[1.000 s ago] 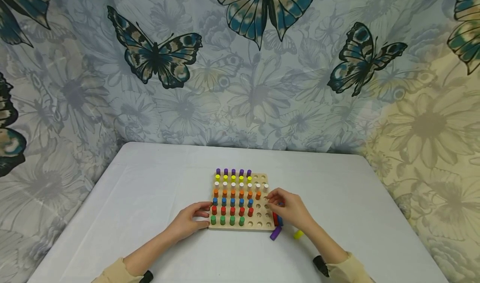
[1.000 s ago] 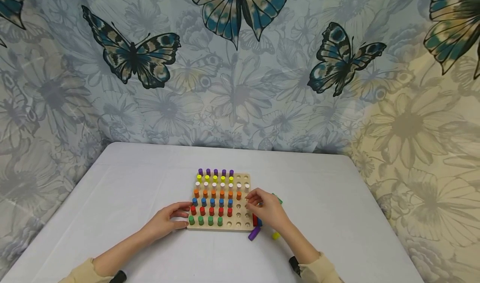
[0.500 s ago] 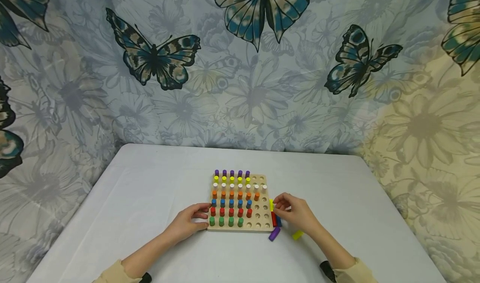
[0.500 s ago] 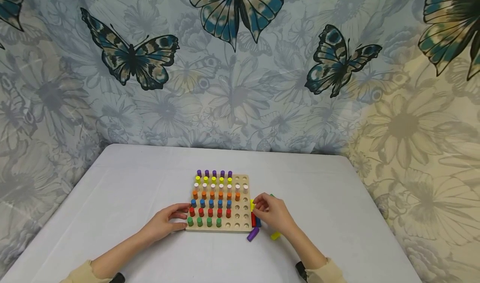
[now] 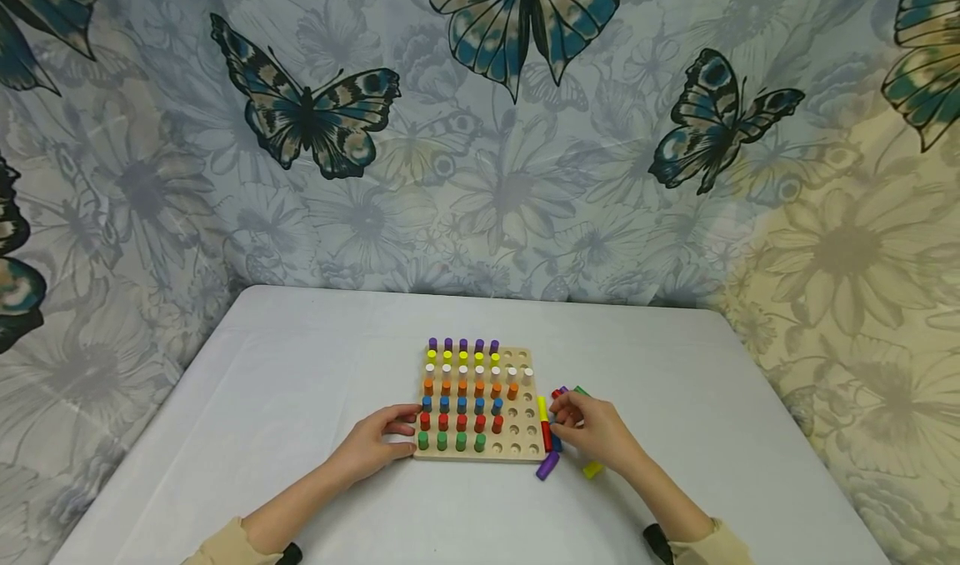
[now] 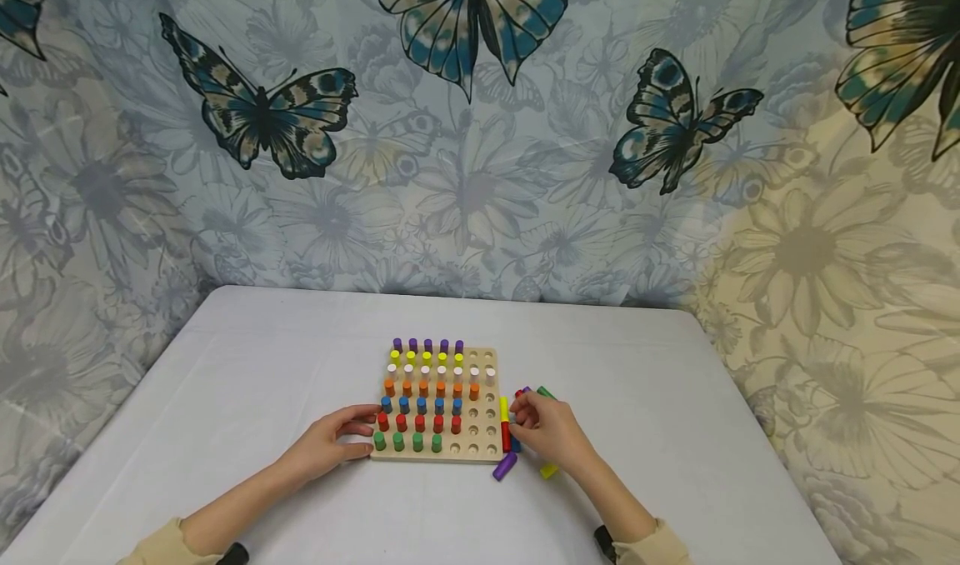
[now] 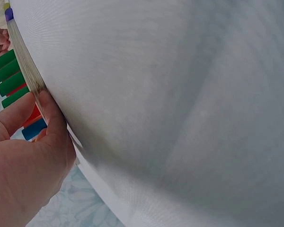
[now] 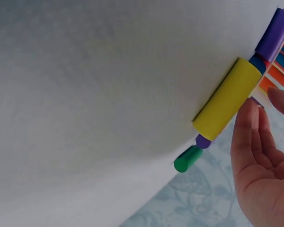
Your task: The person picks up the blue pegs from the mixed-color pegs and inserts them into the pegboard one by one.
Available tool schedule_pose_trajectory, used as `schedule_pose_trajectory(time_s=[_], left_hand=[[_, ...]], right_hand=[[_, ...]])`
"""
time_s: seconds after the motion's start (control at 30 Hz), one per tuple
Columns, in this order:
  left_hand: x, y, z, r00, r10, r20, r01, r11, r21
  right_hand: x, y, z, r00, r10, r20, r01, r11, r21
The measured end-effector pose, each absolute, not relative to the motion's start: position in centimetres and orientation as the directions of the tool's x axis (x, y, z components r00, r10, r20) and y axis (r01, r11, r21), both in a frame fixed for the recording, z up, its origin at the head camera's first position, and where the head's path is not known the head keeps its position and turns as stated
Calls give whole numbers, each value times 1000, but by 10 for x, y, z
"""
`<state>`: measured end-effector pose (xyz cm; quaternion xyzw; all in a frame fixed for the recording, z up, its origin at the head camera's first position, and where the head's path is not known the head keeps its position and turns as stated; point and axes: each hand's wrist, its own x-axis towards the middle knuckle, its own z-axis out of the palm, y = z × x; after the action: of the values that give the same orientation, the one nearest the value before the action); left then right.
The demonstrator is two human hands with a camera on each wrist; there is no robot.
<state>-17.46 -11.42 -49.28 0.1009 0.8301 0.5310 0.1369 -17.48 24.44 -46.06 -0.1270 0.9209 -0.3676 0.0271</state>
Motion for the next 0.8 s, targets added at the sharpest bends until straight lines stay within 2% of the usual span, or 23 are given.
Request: schedule_pose_trajectory(time_s=[0.4,0.6,0.8], left_hand=[[-175,-114,-494,-942,314,-119,22,410,912],[-175,-114,-494,-942,316,-113,27,408,913],[-176,-114,-495,-942,318,-108,34,408,912]], right_hand=[[-170,244,-461,-961,-272,41,-235,734,-637],[-167,241,-459,-950,-306,69,-288,763,-578],[-168,239,-459,-952,-302,53,-283,799,-531]])
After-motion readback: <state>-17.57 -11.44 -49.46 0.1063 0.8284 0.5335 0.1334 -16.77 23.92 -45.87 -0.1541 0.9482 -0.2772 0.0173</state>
